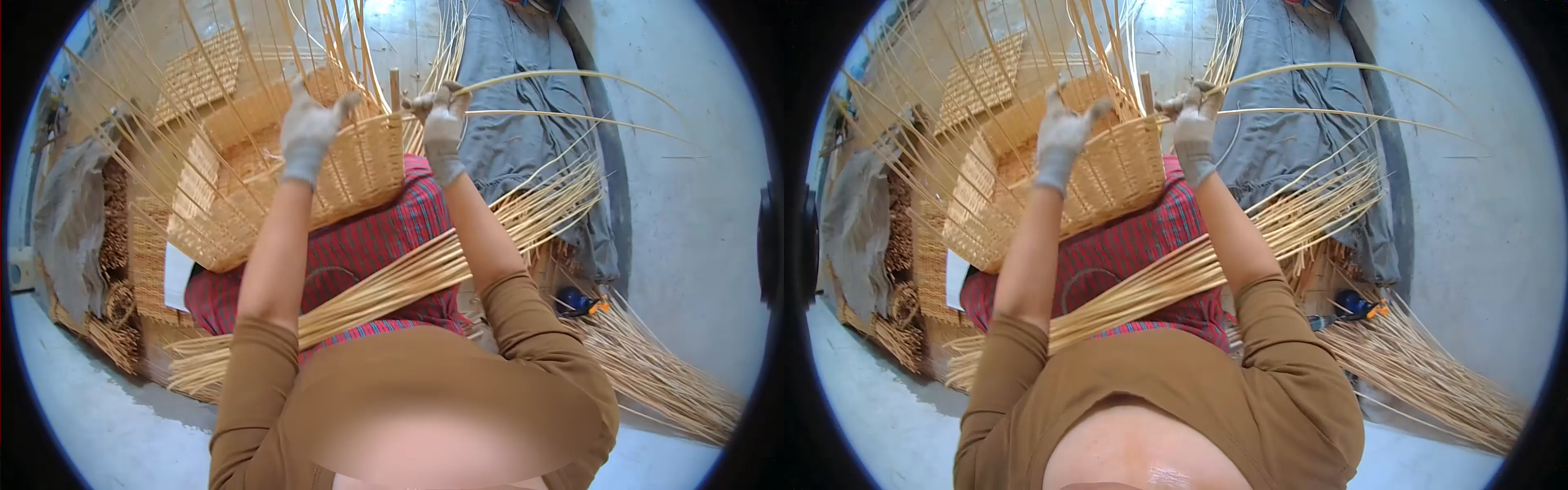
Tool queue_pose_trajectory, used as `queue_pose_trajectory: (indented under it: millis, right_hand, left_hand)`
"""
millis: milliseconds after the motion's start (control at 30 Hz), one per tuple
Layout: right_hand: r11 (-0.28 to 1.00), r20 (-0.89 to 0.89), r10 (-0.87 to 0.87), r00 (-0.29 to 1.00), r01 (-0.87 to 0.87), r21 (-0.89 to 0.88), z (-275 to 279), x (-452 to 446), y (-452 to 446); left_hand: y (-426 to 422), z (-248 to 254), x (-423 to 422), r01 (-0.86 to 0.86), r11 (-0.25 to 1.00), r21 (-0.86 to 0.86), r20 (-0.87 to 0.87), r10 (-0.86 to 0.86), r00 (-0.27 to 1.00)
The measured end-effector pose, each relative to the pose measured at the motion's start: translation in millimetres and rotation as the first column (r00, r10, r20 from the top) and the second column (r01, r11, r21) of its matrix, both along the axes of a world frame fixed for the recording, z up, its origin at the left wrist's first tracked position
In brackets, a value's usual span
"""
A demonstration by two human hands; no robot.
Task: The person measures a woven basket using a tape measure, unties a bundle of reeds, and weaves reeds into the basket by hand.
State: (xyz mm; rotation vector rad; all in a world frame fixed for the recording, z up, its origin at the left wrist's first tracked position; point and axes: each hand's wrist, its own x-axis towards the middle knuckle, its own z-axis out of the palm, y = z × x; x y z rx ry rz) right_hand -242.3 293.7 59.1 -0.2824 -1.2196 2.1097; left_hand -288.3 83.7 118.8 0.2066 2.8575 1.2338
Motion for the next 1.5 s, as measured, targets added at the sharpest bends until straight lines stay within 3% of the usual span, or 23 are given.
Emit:
queue_pose_trajectory:
  millis: [100, 167, 233, 333, 400, 433, 533, 633, 700, 733, 767, 867, 900, 933, 1000, 1033, 1100, 1133, 1233, 1300, 1367, 1433, 1500]
  right_hand:
    - [0.997, 0.133, 0.031, 0.991, -0.04, 0.07, 30, 13, -10]
    - [0.974, 0.132, 0.104, 0.986, -0.128, 0.187, 38, 26, -9]
    - [0.983, 0.116, 0.171, 0.978, -0.162, -0.085, 47, 46, -5]
    - [0.907, 0.585, 0.259, 0.768, -0.401, 0.126, 20, 75, -4]
    - [0.604, 0.721, 0.505, 0.474, -0.791, 0.097, 11, 122, -49]
    - [0.329, 0.722, 0.468, 0.51, -0.859, 0.393, 8, 143, -86]
    - [-0.265, 0.795, 0.493, 0.352, -0.81, 0.523, 16, 184, -188]
    - [-0.396, 0.846, 0.446, 0.293, -0.783, 0.48, -12, 185, -210]
    - [-0.29, 0.904, 0.274, 0.33, -0.867, 0.404, -5, 174, -196]
    - [-0.191, 0.873, 0.24, 0.424, -0.861, 0.471, 1, 168, -183]
    - [-0.09, 0.833, 0.193, 0.519, -0.836, 0.542, 7, 158, -167]
    - [-0.036, 0.271, -0.011, 0.963, -0.271, 0.962, 18, 145, -129]
    - [-0.061, 0.002, -0.098, 0.995, -0.008, 0.998, 33, 148, -137]
    - [0.359, 0.167, 0.109, 0.98, -0.195, 0.913, 11, 153, -136]
    - [0.554, 0.523, 0.427, 0.738, -0.67, 0.494, 25, 161, -168]
    - [0.435, 0.405, 0.508, 0.761, -0.632, 0.642, 40, 152, -175]
    - [0.257, 0.136, 0.703, 0.698, -0.427, 0.867, 70, 136, -188]
    - [0.483, 0.046, 0.795, 0.604, -0.678, 0.554, 75, 132, -175]
    - [0.709, -0.063, 0.664, 0.745, -0.6, 0.372, 102, 102, -138]
    - [0.826, 0.189, 0.359, 0.914, -0.406, 0.391, 98, 85, -112]
    - [0.866, 0.138, 0.346, 0.928, -0.373, 0.334, 81, 78, -108]
    - [0.903, 0.082, 0.336, 0.938, -0.345, 0.257, 59, 70, -101]
    - [0.937, 0.004, 0.347, 0.938, -0.346, -0.048, 34, 62, -93]
  left_hand:
    - [14, 9, -25, -0.211, 0.964, -0.163, 0.048, 0.222, 0.974]
    - [5, -10, -41, -0.095, 0.995, -0.001, 0.136, 0.094, 0.986]
    - [0, -3, -19, -0.05, 0.979, 0.197, 0.154, 0.02, 0.988]
    - [-59, 3, 23, -0.019, 0.874, 0.485, 0.134, -0.054, 0.989]
    - [-111, -2, 65, 0.196, 0.638, 0.744, -0.059, -0.23, 0.971]
    - [-140, -13, 82, 0.156, 0.666, 0.729, -0.025, -0.201, 0.979]
    - [-229, -42, 133, -0.1, 0.849, 0.519, 0.261, -0.047, 0.964]
    - [-283, -65, 184, 0.072, 0.94, 0.333, 0.155, -0.13, 0.979]
    - [-305, -40, 214, 0.028, 0.965, 0.261, 0.455, -0.149, 0.878]
    - [-329, -59, 218, 0.285, 0.946, -0.157, 0.204, -0.251, 0.946]
    - [-333, -47, 224, 0.203, 0.949, -0.242, 0.104, -0.183, 0.978]
    - [-349, -68, 212, -0.084, 0.936, -0.342, -0.154, 0.032, 0.988]
    - [-338, -73, 202, -0.192, 0.974, -0.122, -0.262, 0.155, 0.953]
    - [-322, -77, 188, -0.26, 0.958, 0.12, -0.334, 0.285, 0.898]
    - [-252, -71, 169, 0.052, 0.761, 0.647, -0.229, 0.129, 0.965]
    - [-224, -61, 169, 0.215, 0.639, 0.739, -0.256, -0.028, 0.966]
    - [-193, -34, 164, 0.453, 0.862, 0.227, -0.541, -0.276, 0.795]
    - [-190, -32, 158, 0.452, 0.794, 0.407, -0.461, -0.249, 0.852]
    - [-230, -87, 114, 0.043, 0.747, 0.663, -0.097, 0.029, 0.995]
    - [-233, -73, 95, 0.098, 0.878, 0.469, -0.292, 0.049, 0.955]
    - [-216, -51, 90, -0.198, 0.964, 0.177, -0.457, 0.258, 0.851]
    - [-209, -81, 80, -0.183, 0.932, 0.313, -0.317, 0.284, 0.905]
    - [-207, -95, 84, -0.278, 0.957, 0.083, -0.274, 0.29, 0.917]
